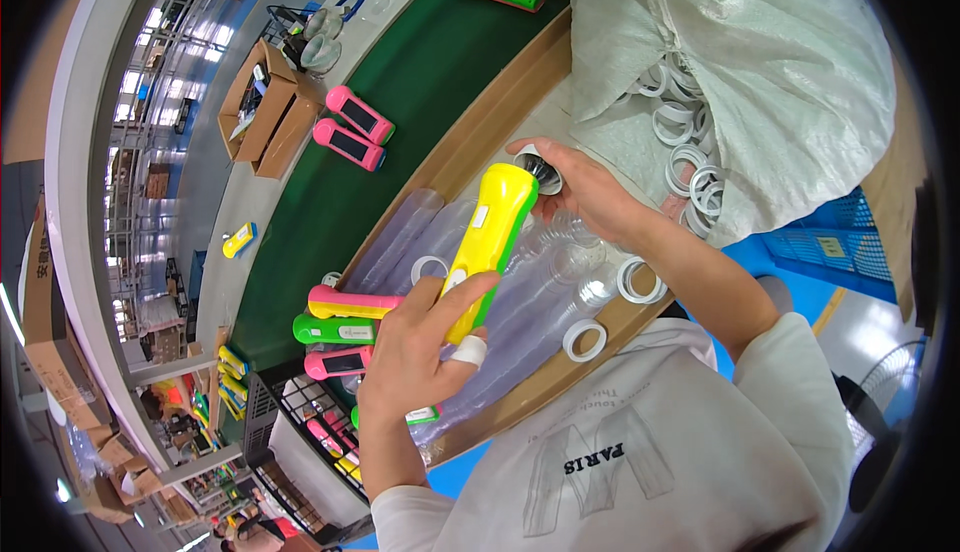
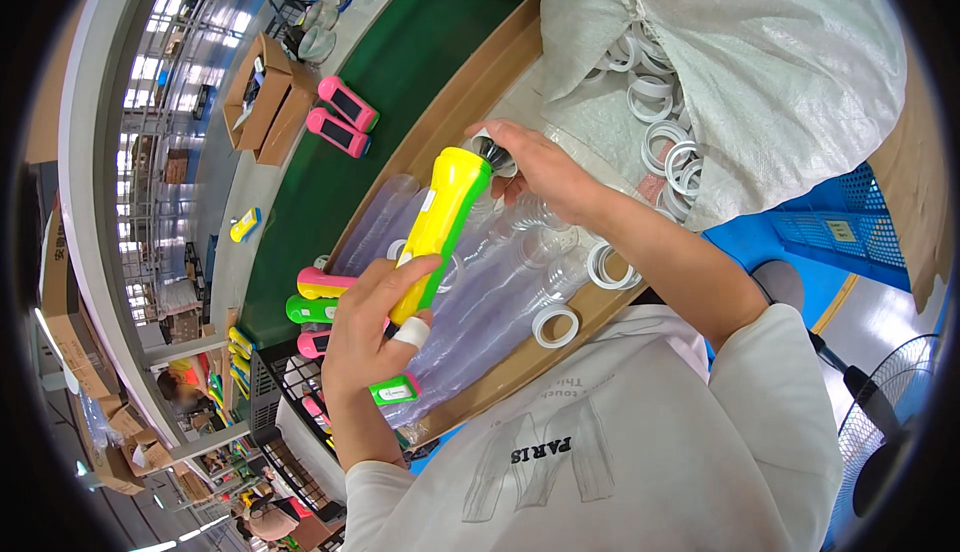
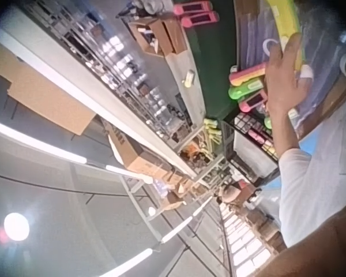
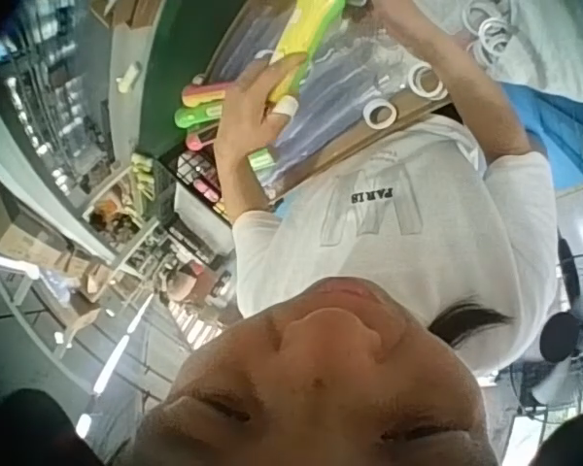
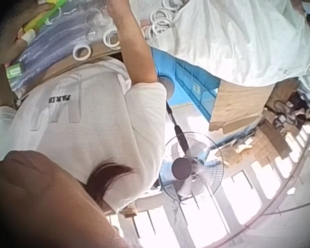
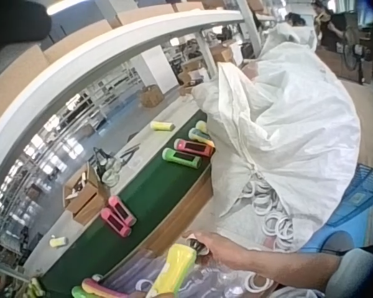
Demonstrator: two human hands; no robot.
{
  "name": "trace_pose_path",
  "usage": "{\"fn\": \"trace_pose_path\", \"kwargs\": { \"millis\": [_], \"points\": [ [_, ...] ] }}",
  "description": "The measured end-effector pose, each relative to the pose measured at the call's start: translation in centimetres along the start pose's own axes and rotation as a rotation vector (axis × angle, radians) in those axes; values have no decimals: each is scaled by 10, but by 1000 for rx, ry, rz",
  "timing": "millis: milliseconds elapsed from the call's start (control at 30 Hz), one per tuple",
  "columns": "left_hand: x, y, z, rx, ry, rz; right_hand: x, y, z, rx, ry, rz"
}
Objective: Assembling colorful solar-powered flashlights by attaching plastic components at a factory workbench.
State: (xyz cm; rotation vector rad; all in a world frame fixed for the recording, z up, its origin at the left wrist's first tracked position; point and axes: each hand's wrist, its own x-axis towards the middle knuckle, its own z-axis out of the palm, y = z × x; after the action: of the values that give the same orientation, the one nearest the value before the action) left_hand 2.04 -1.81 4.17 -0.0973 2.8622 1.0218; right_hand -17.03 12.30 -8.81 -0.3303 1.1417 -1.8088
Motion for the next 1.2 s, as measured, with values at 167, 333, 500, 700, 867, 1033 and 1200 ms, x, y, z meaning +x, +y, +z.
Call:
{"fn": "trace_pose_path", "kwargs": {
  "millis": [167, 333, 500, 700, 867, 1033, 1200],
  "points": [
    [-10, -11, 8, 269, 68, 113, -2, 1, 0, -35, -14, 58],
    [-11, 4, 11, 404, 78, 104, -8, -3, 9, -147, -5, 129],
    [-13, 2, 22, 418, 98, 99, -18, -3, 21, -240, -24, 51],
    [-44, -6, 55, -1256, -200, -338, -62, -15, 45, -723, -476, -937],
    [-42, -2, 53, -1127, -183, -453, -71, -22, 38, -624, -522, -740],
    [-29, -1, 46, -358, 55, -63, -55, -32, 50, -275, -358, -105],
    [-45, 3, 59, 286, 360, 102, -52, -13, 52, -331, -298, -92]
  ]
}}
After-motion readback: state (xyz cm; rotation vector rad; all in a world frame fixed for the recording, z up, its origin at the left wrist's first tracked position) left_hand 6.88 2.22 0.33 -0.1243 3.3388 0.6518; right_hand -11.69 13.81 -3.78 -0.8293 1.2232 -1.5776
